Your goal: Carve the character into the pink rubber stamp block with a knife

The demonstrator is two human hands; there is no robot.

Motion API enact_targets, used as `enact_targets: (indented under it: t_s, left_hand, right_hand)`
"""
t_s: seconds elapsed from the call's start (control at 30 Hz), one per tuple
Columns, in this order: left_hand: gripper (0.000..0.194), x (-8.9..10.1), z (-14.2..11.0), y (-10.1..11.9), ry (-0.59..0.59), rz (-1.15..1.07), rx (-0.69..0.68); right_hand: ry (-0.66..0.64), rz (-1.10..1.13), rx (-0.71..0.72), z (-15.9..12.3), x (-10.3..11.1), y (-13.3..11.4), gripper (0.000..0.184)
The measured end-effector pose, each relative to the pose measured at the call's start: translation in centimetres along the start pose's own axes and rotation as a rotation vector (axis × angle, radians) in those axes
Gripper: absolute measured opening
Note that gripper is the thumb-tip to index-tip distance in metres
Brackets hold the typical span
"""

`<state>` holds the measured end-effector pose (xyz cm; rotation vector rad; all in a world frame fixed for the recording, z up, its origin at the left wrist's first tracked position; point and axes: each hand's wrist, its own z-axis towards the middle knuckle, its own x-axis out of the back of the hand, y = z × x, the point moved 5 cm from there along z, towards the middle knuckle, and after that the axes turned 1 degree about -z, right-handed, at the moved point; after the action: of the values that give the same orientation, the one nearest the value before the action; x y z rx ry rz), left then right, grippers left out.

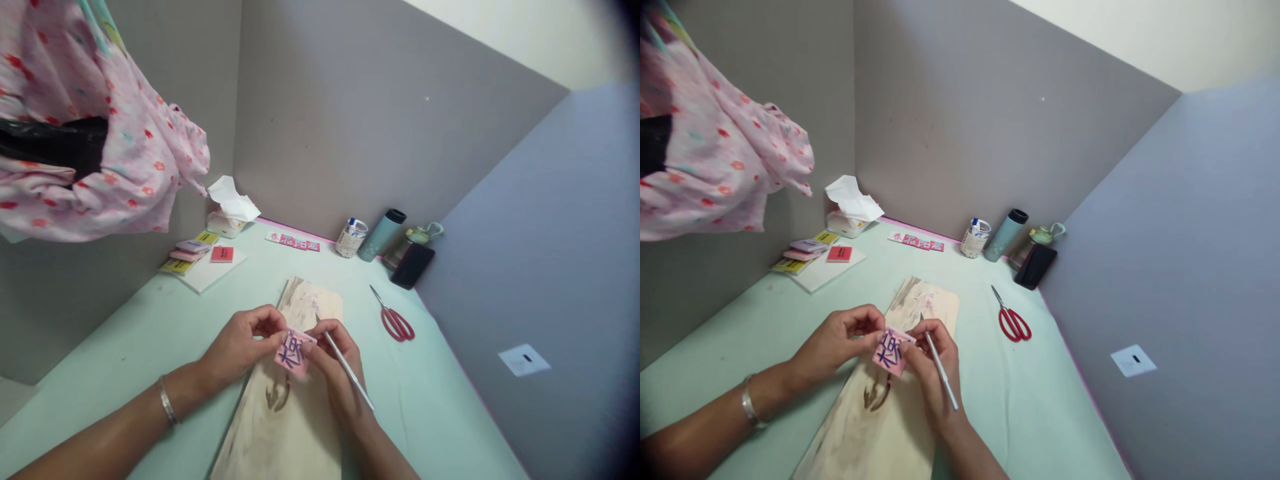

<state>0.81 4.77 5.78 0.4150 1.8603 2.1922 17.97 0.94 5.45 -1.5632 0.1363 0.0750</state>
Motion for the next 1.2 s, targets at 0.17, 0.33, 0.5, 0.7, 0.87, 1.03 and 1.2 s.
enact_targets:
  t_s: [0.17, 0.33, 0.5, 0.7, 0.87, 1.03, 1.2]
  left_hand:
    - [0.020, 0.4, 0.1, -0.2, -0.038, -0.092, 0.019]
    - [0.019, 0.5, 0.2, -0.2, -0.032, -0.154, 0.021]
    - [0.022, 0.4, 0.2, -0.4, -0.020, -0.195, 0.019]
    - [0.021, 0.1, 0.5, -1.8, -0.011, -0.143, 0.046]
    - [0.016, -0.6, 0.3, -2.4, -0.053, -0.020, 0.029]
    - [0.019, -0.2, 0.4, -2.1, -0.095, 0.158, -0.040]
    - [0.064, -0.2, 0.2, -2.2, -0.178, 0.342, -0.145]
  right_hand:
    - [0.026, 0.073, -0.048, 0.2, 0.3, 0.1, 0.033]
    - [0.045, 0.050, -0.005, 0.1, 0.5, -0.3, 0.029]
    - [0.057, 0.012, 0.018, 0.0, 0.6, -0.3, 0.026]
    - [0.092, 0.012, 0.020, 0.1, 0.9, -0.2, 0.023]
    - [0.108, 0.052, 0.005, 0.3, 1.0, -0.1, 0.027]
    - [0.149, 0.050, 0.014, 0.5, 1.8, 0.0, 0.028]
    - [0.216, 0.060, 0.049, 1.0, 3.2, -0.4, 0.027]
